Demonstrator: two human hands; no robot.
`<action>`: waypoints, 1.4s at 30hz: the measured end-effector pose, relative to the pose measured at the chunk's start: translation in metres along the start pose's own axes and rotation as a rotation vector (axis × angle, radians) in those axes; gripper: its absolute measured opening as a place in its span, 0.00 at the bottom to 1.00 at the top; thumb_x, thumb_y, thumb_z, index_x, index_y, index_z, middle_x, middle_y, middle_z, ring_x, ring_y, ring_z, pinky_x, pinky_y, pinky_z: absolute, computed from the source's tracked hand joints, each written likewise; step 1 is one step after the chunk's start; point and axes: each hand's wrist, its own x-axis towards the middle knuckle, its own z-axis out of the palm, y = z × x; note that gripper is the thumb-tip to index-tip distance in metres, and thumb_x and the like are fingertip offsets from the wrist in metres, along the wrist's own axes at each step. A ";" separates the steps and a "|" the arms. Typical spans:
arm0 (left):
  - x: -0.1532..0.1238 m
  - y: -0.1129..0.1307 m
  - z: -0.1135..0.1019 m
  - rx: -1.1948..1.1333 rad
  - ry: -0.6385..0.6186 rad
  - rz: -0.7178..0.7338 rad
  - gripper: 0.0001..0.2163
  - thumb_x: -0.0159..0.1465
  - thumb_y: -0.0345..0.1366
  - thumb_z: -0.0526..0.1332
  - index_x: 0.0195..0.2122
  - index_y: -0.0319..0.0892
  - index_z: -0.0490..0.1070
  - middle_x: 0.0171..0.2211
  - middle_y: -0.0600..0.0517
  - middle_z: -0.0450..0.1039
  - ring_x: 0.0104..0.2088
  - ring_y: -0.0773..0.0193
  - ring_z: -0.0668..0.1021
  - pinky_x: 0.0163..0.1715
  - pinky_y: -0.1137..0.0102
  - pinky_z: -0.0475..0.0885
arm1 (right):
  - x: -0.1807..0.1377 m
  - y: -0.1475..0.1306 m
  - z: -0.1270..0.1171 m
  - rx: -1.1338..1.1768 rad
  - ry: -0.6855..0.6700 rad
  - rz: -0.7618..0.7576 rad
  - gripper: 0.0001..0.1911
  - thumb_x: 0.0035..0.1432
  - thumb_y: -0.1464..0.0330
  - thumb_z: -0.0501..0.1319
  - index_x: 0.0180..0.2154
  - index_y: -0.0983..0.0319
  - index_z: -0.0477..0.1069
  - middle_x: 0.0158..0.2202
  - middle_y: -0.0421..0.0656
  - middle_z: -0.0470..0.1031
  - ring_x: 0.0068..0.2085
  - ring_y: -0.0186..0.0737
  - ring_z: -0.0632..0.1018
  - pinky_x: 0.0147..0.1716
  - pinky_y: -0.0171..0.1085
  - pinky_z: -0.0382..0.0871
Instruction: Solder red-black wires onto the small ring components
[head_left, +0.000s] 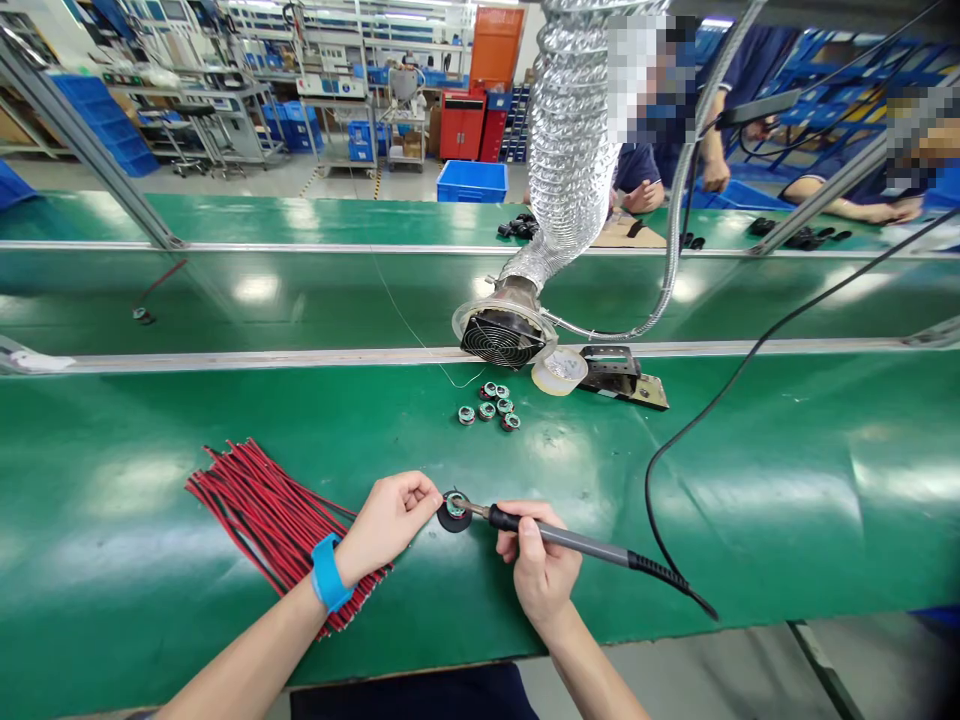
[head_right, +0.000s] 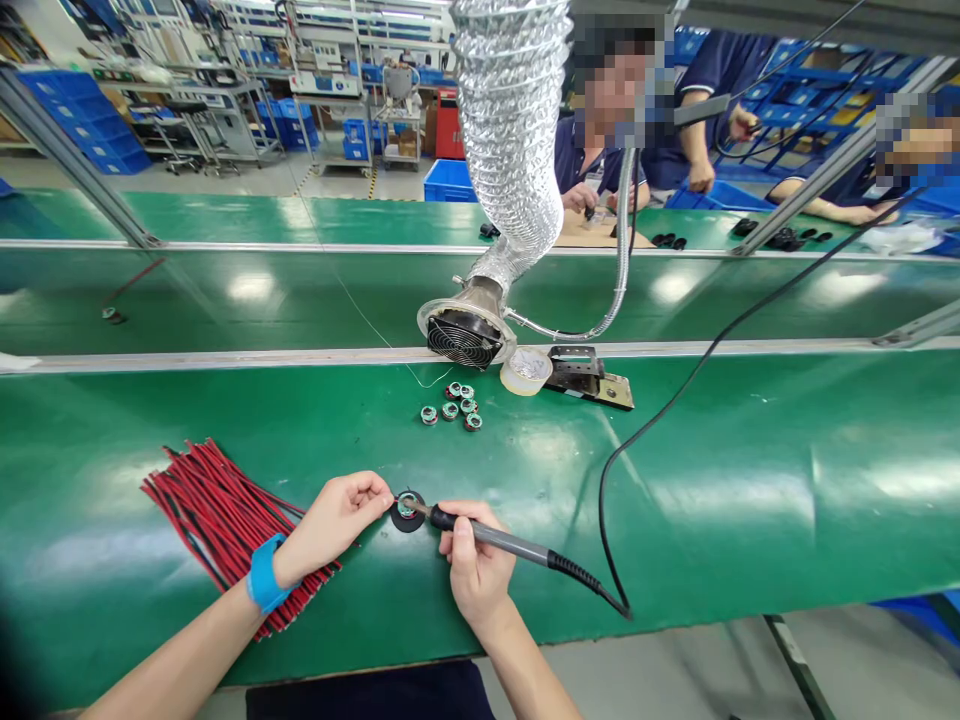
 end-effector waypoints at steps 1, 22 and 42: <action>0.000 0.000 0.000 -0.005 0.000 0.002 0.17 0.63 0.48 0.61 0.32 0.37 0.73 0.24 0.54 0.66 0.25 0.67 0.65 0.25 0.73 0.58 | 0.000 0.000 0.000 -0.005 -0.007 0.008 0.14 0.72 0.63 0.55 0.40 0.62 0.76 0.19 0.37 0.72 0.16 0.31 0.71 0.15 0.28 0.66; 0.002 -0.001 0.002 0.000 0.014 0.014 0.13 0.62 0.45 0.61 0.31 0.38 0.72 0.24 0.54 0.67 0.24 0.68 0.66 0.24 0.74 0.58 | -0.002 0.003 -0.002 -0.044 -0.057 0.032 0.15 0.72 0.62 0.55 0.40 0.63 0.76 0.18 0.37 0.71 0.15 0.32 0.70 0.14 0.29 0.65; 0.001 0.002 0.002 -0.008 0.017 0.018 0.14 0.61 0.47 0.62 0.29 0.39 0.73 0.24 0.53 0.69 0.25 0.66 0.69 0.26 0.73 0.61 | 0.007 0.000 0.008 -0.273 -0.214 -0.170 0.16 0.67 0.74 0.60 0.54 0.56 0.73 0.39 0.44 0.78 0.39 0.42 0.81 0.40 0.41 0.78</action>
